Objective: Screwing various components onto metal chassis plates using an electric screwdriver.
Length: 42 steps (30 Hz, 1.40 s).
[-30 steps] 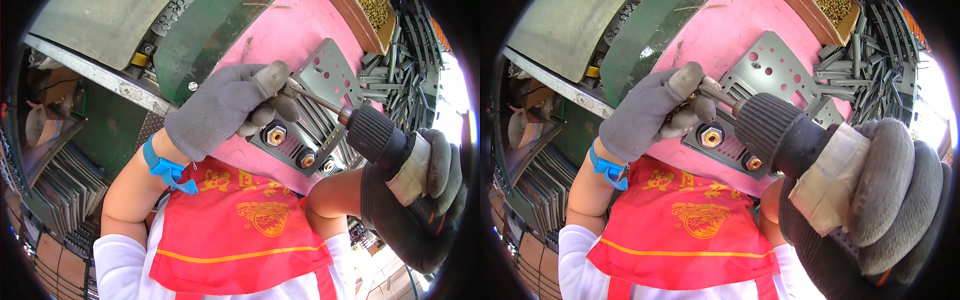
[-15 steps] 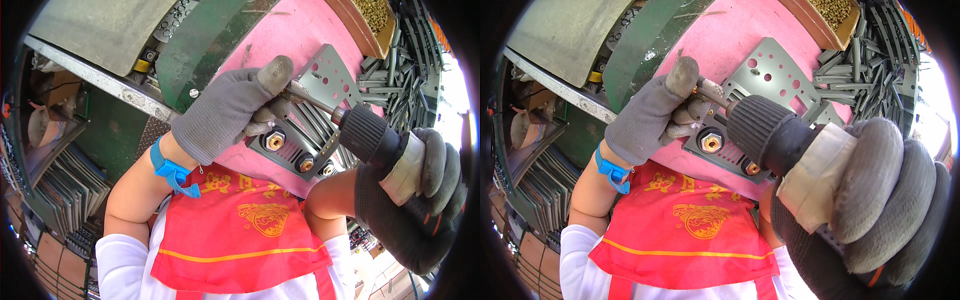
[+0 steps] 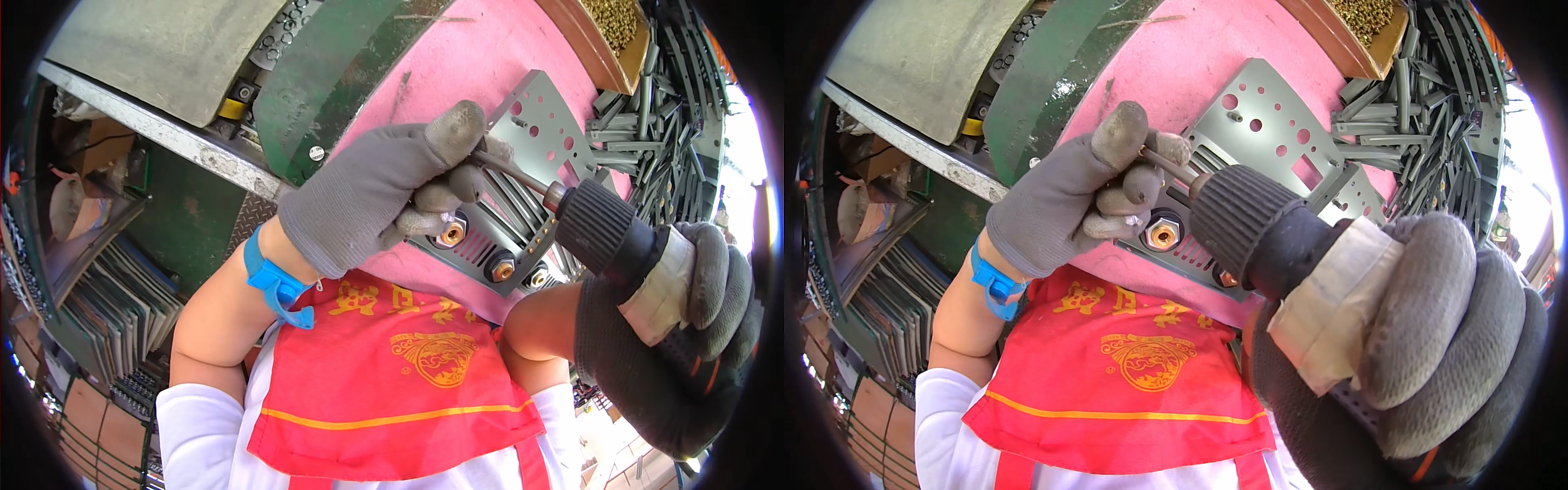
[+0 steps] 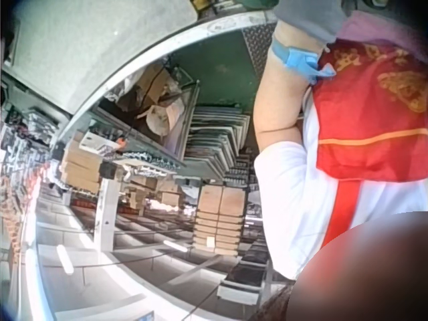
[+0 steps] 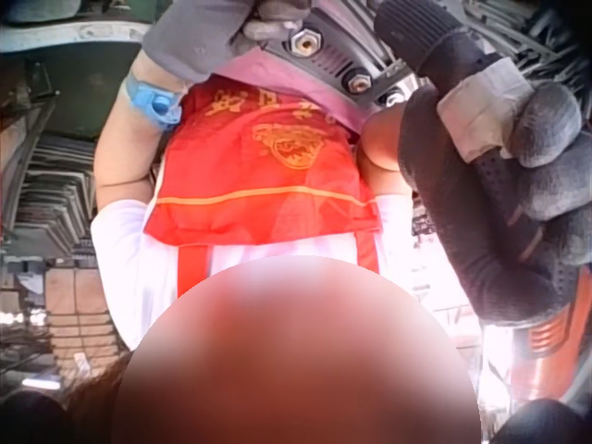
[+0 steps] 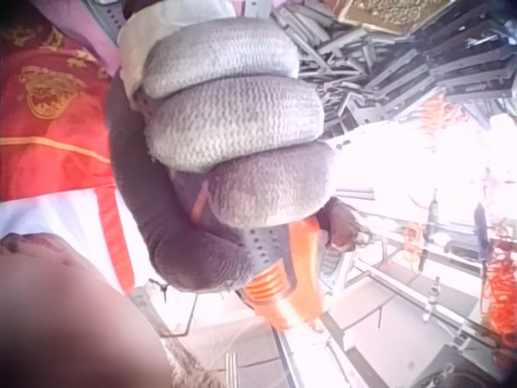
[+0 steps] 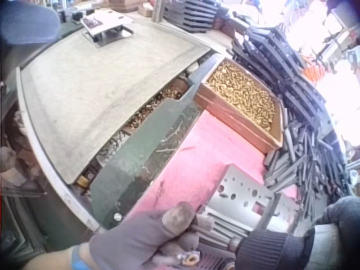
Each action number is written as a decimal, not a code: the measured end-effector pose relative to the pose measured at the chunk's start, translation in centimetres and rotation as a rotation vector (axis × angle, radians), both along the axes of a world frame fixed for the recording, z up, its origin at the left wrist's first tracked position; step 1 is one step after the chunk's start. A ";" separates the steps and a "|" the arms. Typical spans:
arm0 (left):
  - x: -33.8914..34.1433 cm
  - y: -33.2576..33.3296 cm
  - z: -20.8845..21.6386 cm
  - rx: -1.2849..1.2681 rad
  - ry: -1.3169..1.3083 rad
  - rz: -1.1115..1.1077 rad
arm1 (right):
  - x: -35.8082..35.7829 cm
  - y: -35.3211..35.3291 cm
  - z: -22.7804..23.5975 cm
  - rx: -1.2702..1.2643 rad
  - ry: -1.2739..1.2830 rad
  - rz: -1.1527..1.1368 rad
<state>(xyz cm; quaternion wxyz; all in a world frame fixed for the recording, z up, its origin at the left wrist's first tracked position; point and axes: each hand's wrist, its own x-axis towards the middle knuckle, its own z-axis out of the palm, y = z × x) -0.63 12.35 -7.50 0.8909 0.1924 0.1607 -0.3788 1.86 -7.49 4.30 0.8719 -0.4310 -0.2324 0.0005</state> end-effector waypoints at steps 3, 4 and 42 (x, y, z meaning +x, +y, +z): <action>0.0 -0.2 0.4 0.096 0.015 -0.031 | -0.4 -0.6 0.2 -0.015 0.012 0.004; 0.1 -0.2 0.7 0.157 -0.019 -0.049 | -0.4 -0.6 0.1 -0.022 0.015 0.003; -2.9 -2.6 -0.5 1.199 -0.583 0.011 | 1.1 1.7 -2.2 -0.576 0.134 0.095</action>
